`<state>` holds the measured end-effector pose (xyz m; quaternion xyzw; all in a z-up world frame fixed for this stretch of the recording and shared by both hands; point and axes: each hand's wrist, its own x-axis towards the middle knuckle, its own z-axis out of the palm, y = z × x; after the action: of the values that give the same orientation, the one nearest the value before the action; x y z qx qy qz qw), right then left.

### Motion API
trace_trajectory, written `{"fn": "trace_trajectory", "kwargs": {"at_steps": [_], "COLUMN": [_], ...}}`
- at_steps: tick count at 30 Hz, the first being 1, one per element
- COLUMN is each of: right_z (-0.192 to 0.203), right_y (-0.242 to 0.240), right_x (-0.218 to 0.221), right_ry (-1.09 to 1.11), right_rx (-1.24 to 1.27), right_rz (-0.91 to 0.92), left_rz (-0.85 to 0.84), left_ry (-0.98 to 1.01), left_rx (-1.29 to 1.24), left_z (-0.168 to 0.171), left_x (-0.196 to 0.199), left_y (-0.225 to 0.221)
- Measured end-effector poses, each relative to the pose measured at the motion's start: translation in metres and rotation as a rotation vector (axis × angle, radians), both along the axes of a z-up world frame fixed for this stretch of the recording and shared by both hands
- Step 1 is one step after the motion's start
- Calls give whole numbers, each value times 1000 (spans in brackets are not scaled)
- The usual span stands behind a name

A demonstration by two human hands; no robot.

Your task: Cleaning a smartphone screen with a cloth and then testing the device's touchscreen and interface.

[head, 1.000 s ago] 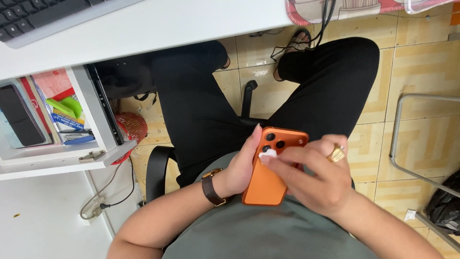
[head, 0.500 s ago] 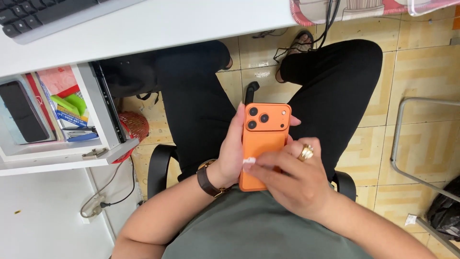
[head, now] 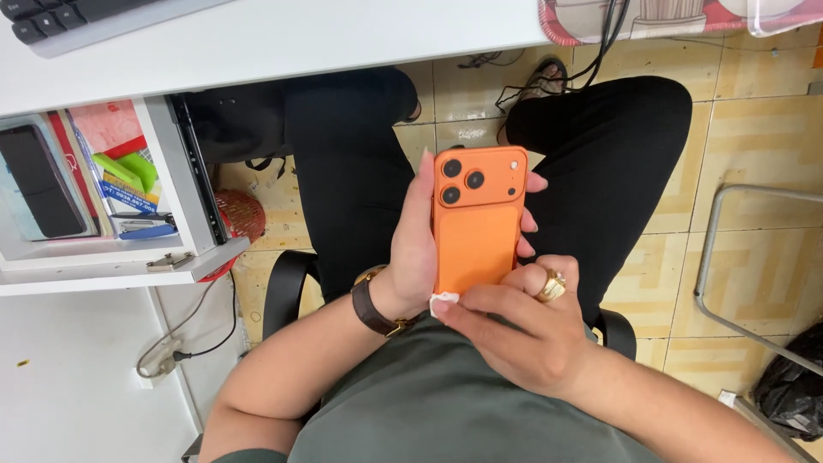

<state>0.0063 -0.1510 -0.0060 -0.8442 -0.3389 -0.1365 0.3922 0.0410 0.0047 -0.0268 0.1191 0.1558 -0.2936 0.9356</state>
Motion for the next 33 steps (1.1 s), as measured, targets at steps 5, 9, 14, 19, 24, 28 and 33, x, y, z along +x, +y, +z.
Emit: {"fn": "trace_trajectory", "kwargs": {"at_steps": [5, 9, 14, 19, 24, 28, 33], "right_z": [1, -2, -13, -30, -53, -65, -24], "right_y": [-16, -19, -18, 0, -6, -26, -45], "right_x": [8, 41, 64, 20, 14, 34, 45], "right_ry": [-41, -18, -54, 29, 3, 39, 149], "right_rx": [-47, -9, 98, 93, 137, 320, 367], "right_rz": [93, 35, -87, -102, -153, -304, -79], "left_rz": [-32, 42, -2, 128, 107, 20, 0], "left_ry": [80, -89, -51, -123, -87, -361, -784], "left_rx": [-35, 107, 158, 184, 188, 532, 930], "left_z": [0, -8, -9, -27, -35, -29, -25], "left_x": [4, -1, 4, 2, -12, -25, -33], "left_y": [9, 1, 6, 5, -5, -22, -24]}}
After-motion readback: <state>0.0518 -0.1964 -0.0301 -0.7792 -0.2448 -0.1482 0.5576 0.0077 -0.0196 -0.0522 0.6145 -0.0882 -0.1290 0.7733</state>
